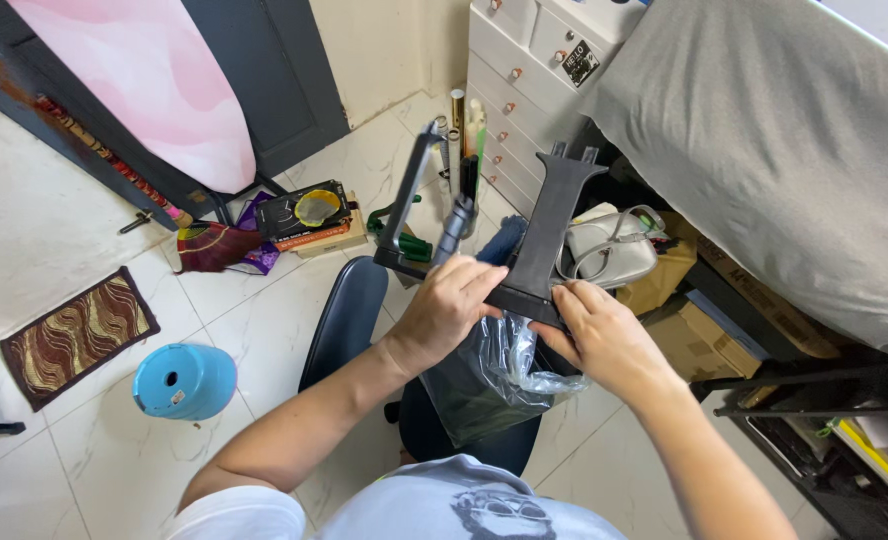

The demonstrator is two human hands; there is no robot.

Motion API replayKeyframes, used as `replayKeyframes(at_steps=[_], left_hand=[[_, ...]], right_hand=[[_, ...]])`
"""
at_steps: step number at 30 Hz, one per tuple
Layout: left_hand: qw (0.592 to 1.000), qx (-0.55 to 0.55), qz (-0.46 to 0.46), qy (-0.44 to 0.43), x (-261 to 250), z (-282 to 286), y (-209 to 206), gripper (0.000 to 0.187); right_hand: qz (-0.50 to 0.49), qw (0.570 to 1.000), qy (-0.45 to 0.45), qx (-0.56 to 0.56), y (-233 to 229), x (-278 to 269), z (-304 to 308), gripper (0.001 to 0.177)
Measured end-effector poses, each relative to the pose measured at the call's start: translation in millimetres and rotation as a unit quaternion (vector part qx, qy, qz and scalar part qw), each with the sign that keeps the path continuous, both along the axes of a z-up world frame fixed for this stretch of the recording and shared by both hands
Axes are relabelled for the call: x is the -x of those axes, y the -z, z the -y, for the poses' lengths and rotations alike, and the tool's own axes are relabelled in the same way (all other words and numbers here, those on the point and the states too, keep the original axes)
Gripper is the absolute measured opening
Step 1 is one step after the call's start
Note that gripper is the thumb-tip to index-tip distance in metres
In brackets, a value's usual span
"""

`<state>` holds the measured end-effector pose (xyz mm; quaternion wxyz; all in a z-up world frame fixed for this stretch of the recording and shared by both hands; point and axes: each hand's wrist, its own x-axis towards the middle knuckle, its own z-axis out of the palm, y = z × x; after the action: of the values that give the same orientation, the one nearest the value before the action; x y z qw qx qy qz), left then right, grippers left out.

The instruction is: The person unpacks black plastic components from a clear bag and assembles them by hand. They attach several small clips to a square base, then connect two long legs to the base, forming a small stand.

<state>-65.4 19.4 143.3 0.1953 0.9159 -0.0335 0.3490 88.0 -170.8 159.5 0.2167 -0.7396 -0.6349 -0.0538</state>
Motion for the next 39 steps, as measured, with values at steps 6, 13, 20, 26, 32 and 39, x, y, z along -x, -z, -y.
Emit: replayKeyframes(at_steps=[6,13,20,26,32,39], left_hand=[[0.997,-0.037,0.010,0.072,-1.7,-12.1,-9.7,0.052],[0.991,-0.031,0.005,0.129,-0.4,-22.3,-8.2,0.049],[0.997,0.002,0.013,0.073,-5.5,-16.1,19.0,0.048],[0.999,-0.033,0.024,0.010,-12.7,-8.8,22.2,0.055],[0.995,-0.058,-0.015,0.077,-15.2,-19.9,18.3,0.047],[0.992,-0.051,-0.018,0.112,-13.9,-17.9,22.4,0.044]], right_hand=[[0.016,0.999,-0.028,0.018,-4.3,-6.6,0.4,0.045],[0.051,0.997,-0.055,-0.023,1.2,-11.0,0.0,0.044],[0.008,0.998,-0.045,-0.041,29.0,-13.1,-4.1,0.042],[-0.046,0.992,0.017,-0.115,45.5,-6.8,-7.9,0.044],[-0.083,0.992,0.076,-0.058,34.5,4.0,-0.8,0.050],[-0.005,0.999,0.042,-0.028,36.9,3.4,2.3,0.043]])
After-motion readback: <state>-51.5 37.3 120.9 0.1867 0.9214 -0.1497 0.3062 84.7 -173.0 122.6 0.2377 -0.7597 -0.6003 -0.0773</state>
